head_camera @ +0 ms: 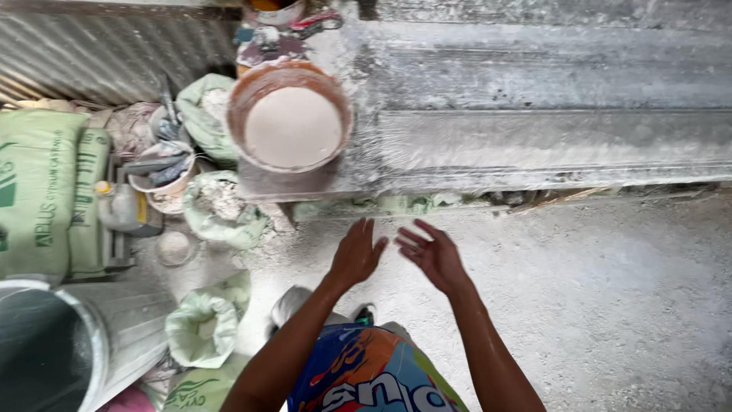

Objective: The person dips a bundle of white glass fibers into a bucket of water, spreads the wet fibers along a long decorative plaster mold on the workbench, and then scoops plaster slurry from a bowl and spreads it over the fibers and mold surface by hand and with a small scraper, smoothing the surface.

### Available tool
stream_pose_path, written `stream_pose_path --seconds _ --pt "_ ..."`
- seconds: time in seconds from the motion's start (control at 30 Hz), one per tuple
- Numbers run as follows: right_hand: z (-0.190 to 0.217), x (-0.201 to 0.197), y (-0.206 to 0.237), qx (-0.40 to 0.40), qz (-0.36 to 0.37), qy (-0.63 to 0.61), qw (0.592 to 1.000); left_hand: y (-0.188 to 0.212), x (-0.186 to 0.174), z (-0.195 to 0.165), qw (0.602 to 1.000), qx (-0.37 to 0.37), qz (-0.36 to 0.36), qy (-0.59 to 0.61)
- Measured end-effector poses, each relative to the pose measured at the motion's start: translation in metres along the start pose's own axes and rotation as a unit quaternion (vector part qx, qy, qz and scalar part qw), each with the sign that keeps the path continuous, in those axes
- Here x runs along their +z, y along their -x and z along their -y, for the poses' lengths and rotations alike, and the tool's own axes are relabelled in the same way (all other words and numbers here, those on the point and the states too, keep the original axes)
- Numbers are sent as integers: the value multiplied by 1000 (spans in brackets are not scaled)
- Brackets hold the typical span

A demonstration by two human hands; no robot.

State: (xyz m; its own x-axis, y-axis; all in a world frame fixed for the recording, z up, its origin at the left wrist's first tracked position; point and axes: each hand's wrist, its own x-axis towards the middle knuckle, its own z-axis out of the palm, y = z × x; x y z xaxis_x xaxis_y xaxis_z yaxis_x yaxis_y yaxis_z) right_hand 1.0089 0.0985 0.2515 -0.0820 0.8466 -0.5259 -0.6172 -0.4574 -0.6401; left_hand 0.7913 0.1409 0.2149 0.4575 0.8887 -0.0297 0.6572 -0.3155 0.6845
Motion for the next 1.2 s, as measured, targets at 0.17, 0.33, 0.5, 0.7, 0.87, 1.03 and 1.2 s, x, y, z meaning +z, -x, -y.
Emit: stream_pose_path --seconds 0.17,0.33,0.5,0.7,0.87,1.03,1.2 --pt "92 -70 -12 -127 -91 45 987 -122 2 -8 930 -68 -218 287" --pt "127 -135 -41 -148 -126 51 980 -224 19 14 808 -144 -448 354" --pt "178 -198 -43 -186 -185 72 962 -288 52 37 735 -276 -539 304" --pt "220 -225 -65 -149 -179 86 969 -310 43 61 685 -401 -543 273" --pt "245 -203 -147 -107 -80 33 991 -330 22 76 570 -426 -620 332" --pt "278 -163 -214 -74 102 163 979 -327 16 92 572 -439 -637 273" --pt "327 -154 -231 -70 141 232 960 -323 8 82 624 -553 -534 139"
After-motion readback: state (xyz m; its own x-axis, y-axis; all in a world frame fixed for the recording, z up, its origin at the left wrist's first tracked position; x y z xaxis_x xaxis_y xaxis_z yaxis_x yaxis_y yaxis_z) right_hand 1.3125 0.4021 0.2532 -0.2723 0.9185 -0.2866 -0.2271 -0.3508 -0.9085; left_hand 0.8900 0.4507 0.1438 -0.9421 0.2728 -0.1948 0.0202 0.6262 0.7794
